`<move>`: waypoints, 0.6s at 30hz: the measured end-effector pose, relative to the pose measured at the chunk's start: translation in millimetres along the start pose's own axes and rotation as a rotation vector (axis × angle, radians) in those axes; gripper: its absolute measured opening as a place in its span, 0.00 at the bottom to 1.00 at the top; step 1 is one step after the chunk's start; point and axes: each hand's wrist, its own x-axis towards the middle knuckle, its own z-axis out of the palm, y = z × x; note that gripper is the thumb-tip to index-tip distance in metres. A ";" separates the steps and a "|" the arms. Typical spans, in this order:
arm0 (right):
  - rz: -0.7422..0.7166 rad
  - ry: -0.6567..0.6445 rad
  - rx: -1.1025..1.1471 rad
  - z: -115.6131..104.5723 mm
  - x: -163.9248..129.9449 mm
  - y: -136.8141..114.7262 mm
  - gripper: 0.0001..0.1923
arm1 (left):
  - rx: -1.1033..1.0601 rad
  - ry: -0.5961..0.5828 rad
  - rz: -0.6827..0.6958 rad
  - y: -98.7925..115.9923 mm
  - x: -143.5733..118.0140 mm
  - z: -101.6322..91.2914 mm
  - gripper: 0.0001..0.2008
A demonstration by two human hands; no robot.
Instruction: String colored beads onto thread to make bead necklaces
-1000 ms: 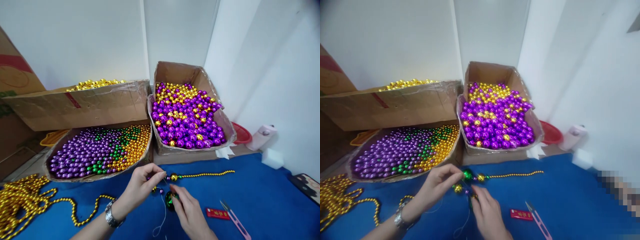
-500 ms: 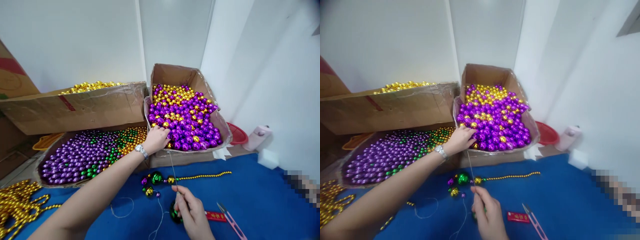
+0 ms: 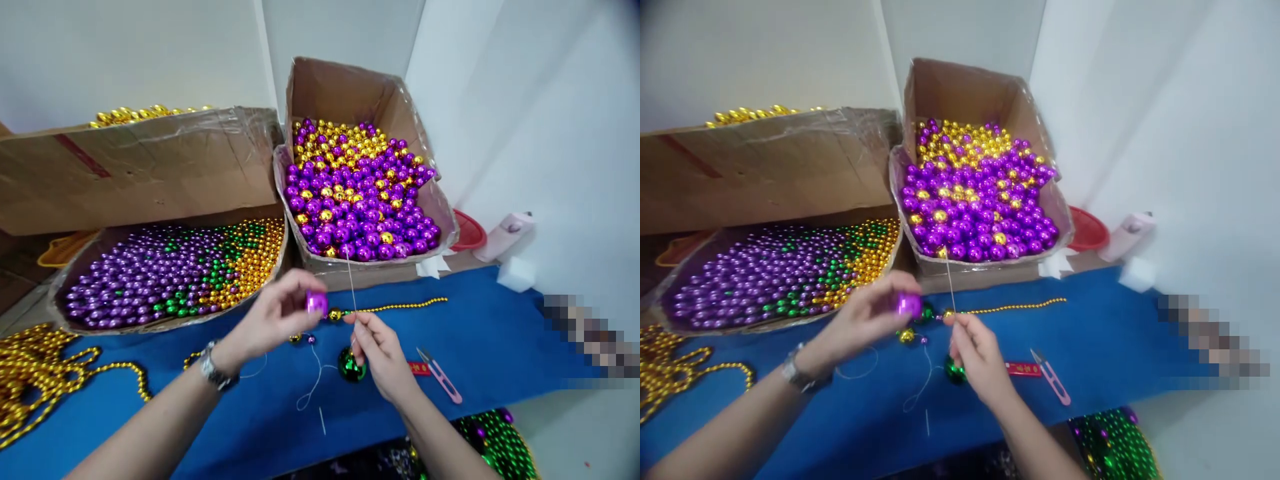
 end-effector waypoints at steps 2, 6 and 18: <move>-0.014 -0.053 -0.029 2.6 2.4 -1.7 0.14 | -0.172 -0.235 -0.122 -15.9 -30.8 15.9 0.12; -0.080 -0.193 -0.224 16.7 4.6 -12.3 0.13 | -0.154 -0.388 -0.079 -46.6 -52.6 51.8 0.14; -0.399 0.403 0.162 -42.6 -10.0 -80.4 0.06 | 0.670 -0.282 -0.127 -81.7 -67.4 21.1 0.12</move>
